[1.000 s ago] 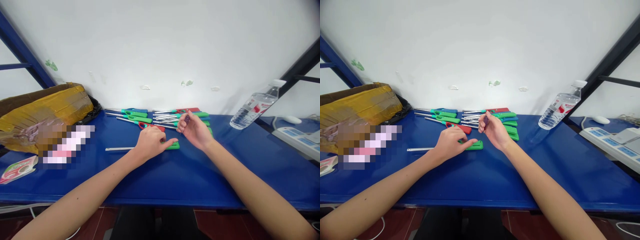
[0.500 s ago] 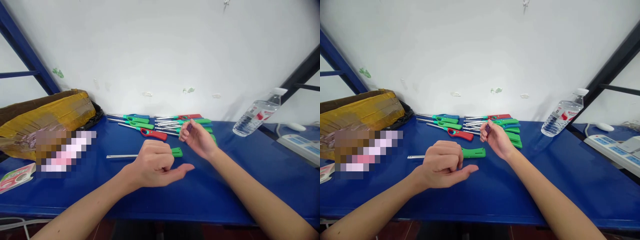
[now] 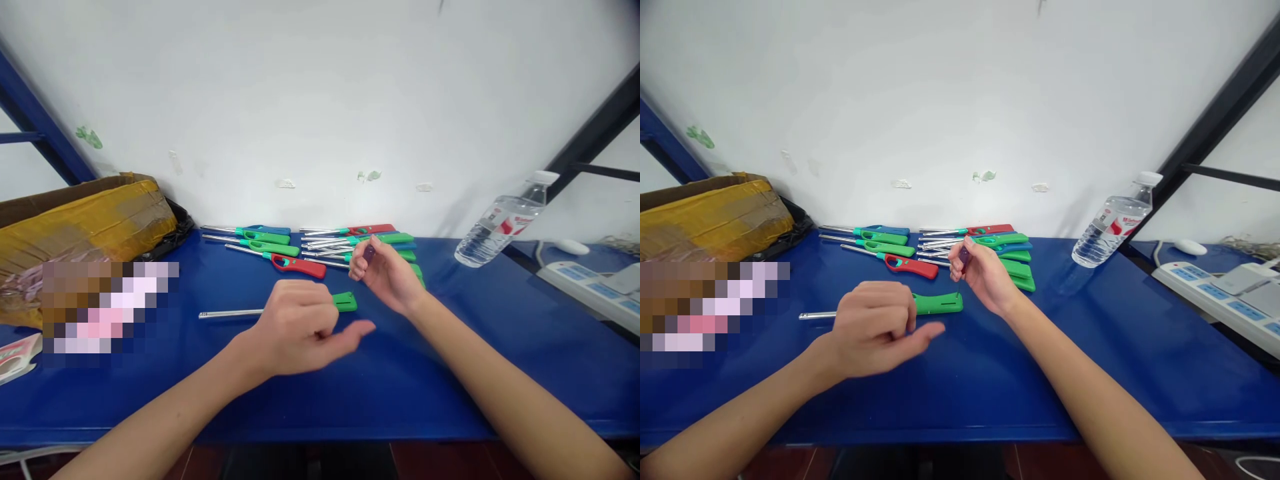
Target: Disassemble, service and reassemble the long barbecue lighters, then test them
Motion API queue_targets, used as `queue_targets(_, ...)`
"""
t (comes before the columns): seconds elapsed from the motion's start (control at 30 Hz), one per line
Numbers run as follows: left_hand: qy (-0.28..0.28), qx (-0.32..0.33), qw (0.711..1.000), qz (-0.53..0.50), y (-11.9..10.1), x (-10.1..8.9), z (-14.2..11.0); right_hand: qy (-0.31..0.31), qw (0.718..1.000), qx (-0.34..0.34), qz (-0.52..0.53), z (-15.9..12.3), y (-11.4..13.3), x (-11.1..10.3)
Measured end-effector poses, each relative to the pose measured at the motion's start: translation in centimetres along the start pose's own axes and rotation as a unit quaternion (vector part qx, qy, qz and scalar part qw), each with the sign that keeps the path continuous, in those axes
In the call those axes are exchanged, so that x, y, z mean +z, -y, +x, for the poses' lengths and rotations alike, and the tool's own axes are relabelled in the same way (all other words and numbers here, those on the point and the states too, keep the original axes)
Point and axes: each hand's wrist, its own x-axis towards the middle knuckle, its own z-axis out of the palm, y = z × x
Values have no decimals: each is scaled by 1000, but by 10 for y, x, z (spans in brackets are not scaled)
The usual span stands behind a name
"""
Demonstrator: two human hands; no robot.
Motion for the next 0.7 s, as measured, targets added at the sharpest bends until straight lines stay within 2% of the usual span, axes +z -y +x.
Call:
queue_targets(0.07, 18, -48, 996, 75, 16, 4, -3, 0, 1000, -16, -1, 0, 0, -2)
queue_targets(0.13, 102, -98, 982, 122, 34, 7, -7, -4, 999, -32, -10, 0, 0, -3)
queue_targets(0.23, 219, -86, 965, 112, 57, 12, -15, -11, 999, -45, -17, 0, 0, -5)
queue_targets(0.3, 259, -86, 957, 95, 65, 17, -21, -18, 999, -40, -4, 0, -1, -4)
queue_targets(0.43, 295, -86, 949, 69, 66, 26, -26, 4, 999, -22, 31, -2, -1, -2)
queue_targets(0.6, 296, -106, 948, 46, 64, 30, -26, 27, 996, 14, 78, -1, 3, -3)
queue_targets(0.7, 294, -116, 948, 39, 66, 31, -26, 29, 997, 22, 67, 0, 2, -5)
